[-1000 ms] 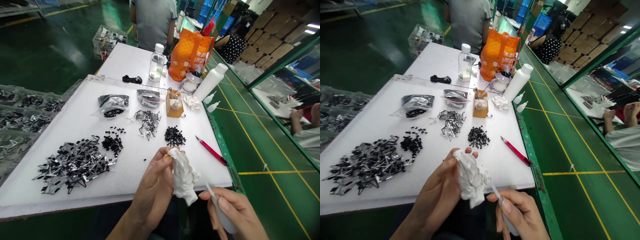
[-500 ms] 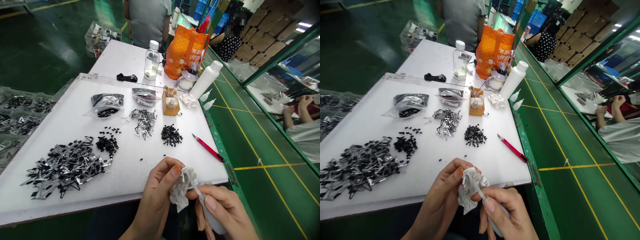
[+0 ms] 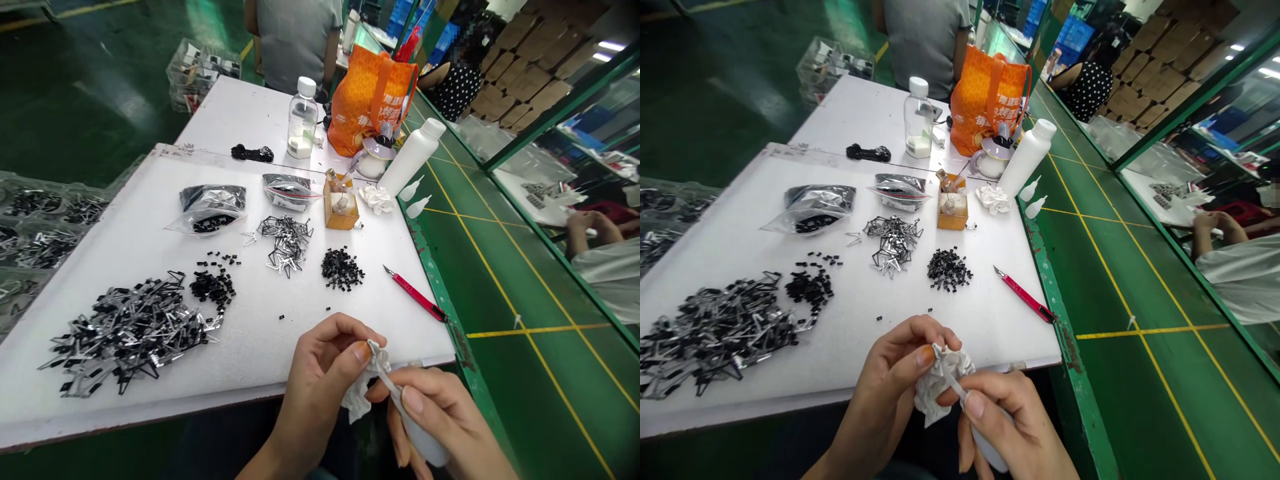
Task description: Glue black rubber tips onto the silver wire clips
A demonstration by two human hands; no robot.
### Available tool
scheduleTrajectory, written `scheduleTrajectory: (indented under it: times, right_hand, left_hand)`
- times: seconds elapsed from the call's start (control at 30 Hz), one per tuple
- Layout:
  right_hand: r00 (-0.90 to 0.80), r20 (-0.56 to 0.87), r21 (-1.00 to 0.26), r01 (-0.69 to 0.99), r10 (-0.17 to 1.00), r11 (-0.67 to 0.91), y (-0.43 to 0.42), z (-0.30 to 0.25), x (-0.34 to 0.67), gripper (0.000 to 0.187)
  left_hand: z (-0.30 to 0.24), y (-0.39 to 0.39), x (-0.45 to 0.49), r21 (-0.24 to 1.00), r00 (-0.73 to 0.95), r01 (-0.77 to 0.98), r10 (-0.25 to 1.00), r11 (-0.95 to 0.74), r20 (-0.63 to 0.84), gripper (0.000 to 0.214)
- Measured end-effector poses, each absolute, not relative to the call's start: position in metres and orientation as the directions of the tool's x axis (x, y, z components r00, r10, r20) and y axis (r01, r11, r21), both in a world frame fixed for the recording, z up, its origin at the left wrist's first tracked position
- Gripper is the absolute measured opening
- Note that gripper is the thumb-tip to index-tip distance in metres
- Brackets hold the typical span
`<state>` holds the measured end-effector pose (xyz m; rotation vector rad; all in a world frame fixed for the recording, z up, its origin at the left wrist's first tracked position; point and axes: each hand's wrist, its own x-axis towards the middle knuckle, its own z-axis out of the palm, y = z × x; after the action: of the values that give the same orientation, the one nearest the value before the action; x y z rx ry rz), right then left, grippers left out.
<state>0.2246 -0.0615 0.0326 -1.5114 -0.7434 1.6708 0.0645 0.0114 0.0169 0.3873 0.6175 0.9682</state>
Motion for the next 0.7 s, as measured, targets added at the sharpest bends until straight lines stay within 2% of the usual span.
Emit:
scheduleTrajectory:
  times: [0.2, 0.33, 0.7]
  right_hand:
    - [-0.133, -0.519, -0.828, -0.165, 0.844, -0.536, -0.061, 0.018, 0.228, 0.044]
    - [-0.1, -0.537, -0.816, -0.192, 0.838, -0.546, -0.062, 0.017, 0.227, 0.044]
    - [-0.102, -0.606, -0.783, -0.101, 0.789, -0.614, -0.07, 0.012, 0.251, 0.046]
  left_hand:
    - [0.022, 0.011, 0.073, 0.429, 0.436, -0.68, 0.799, 0.594, -0.415, 0.021]
    - [0.023, 0.01, 0.077, 0.343, 0.467, -0.697, 0.762, 0.63, -0.449, 0.019]
    - [0.019, 0.001, 0.091, 0.168, 0.515, -0.75, 0.725, 0.639, -0.459, 0.021]
